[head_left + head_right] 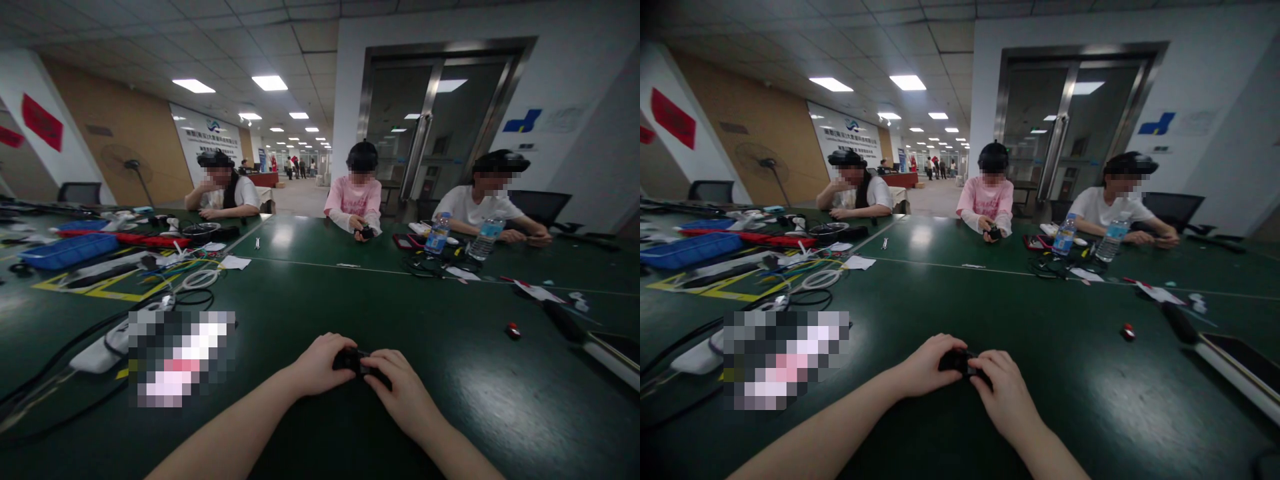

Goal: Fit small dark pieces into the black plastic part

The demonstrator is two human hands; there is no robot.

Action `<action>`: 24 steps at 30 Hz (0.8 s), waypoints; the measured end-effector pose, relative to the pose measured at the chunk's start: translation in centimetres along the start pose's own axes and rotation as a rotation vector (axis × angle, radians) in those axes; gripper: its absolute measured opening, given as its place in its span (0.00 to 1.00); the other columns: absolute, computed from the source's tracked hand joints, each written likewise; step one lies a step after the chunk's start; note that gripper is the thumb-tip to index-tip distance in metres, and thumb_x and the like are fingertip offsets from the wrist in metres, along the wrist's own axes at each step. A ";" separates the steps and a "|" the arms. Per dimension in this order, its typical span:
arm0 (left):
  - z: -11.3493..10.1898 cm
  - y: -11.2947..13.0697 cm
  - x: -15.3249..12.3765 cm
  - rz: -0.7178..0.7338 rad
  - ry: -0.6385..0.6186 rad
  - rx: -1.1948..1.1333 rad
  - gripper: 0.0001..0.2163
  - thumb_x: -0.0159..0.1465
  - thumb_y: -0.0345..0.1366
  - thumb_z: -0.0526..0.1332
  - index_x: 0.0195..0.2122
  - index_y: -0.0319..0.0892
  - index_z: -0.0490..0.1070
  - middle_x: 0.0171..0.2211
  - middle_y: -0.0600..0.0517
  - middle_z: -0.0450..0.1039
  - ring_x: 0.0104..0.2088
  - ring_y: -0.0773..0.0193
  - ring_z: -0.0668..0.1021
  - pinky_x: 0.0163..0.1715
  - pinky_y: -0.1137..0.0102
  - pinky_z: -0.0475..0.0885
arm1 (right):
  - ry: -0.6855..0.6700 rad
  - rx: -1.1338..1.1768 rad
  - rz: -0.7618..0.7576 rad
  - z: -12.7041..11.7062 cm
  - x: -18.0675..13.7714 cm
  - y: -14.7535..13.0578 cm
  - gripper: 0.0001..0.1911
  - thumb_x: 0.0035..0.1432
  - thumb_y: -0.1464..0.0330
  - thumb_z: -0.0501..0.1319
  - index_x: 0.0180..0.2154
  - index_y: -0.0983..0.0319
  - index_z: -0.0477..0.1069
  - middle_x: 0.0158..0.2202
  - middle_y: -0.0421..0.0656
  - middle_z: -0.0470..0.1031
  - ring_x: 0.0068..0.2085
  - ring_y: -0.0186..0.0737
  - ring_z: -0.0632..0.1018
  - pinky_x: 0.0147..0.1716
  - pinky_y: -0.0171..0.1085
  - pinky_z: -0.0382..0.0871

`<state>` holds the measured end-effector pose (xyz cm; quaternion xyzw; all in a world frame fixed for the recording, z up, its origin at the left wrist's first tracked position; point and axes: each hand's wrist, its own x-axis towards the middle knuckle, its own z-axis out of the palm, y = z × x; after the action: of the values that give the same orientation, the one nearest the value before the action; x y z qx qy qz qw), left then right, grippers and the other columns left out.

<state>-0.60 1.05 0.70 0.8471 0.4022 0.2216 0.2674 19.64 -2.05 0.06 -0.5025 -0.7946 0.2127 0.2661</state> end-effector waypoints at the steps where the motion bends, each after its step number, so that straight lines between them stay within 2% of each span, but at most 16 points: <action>1: 0.0 0.0 0.0 -0.006 -0.003 -0.004 0.20 0.56 0.35 0.64 0.50 0.45 0.66 0.46 0.48 0.70 0.47 0.54 0.71 0.47 0.61 0.66 | -0.004 -0.011 0.004 0.0 0.0 0.0 0.12 0.55 0.70 0.58 0.42 0.55 0.73 0.43 0.42 0.73 0.46 0.45 0.71 0.46 0.44 0.66; 15: -0.1 0.0 -0.1 -0.046 -0.029 -0.014 0.19 0.57 0.37 0.63 0.50 0.46 0.65 0.46 0.49 0.69 0.46 0.56 0.71 0.46 0.61 0.66 | -0.030 0.035 0.121 -0.1 0.3 0.4 0.13 0.53 0.69 0.60 0.42 0.52 0.74 0.40 0.40 0.71 0.44 0.43 0.71 0.44 0.42 0.67; 19: 0.1 -0.2 0.0 -0.027 -0.010 0.018 0.19 0.56 0.36 0.64 0.50 0.44 0.66 0.44 0.49 0.70 0.45 0.56 0.71 0.46 0.62 0.66 | -0.006 0.047 0.101 -0.1 0.0 0.3 0.15 0.52 0.70 0.60 0.43 0.52 0.73 0.43 0.41 0.70 0.46 0.44 0.71 0.46 0.42 0.67; 24: -0.1 0.2 -0.1 -0.034 -0.023 0.020 0.19 0.57 0.36 0.63 0.50 0.45 0.65 0.45 0.49 0.70 0.45 0.56 0.71 0.46 0.62 0.66 | 0.065 0.081 0.114 0.1 -0.1 0.6 0.19 0.50 0.71 0.61 0.46 0.53 0.70 0.50 0.43 0.68 0.53 0.46 0.68 0.53 0.45 0.62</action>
<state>-0.61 0.93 0.92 0.8453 0.4157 0.2031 0.2673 20.01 -1.89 -0.42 -0.5422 -0.7465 0.2431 0.2993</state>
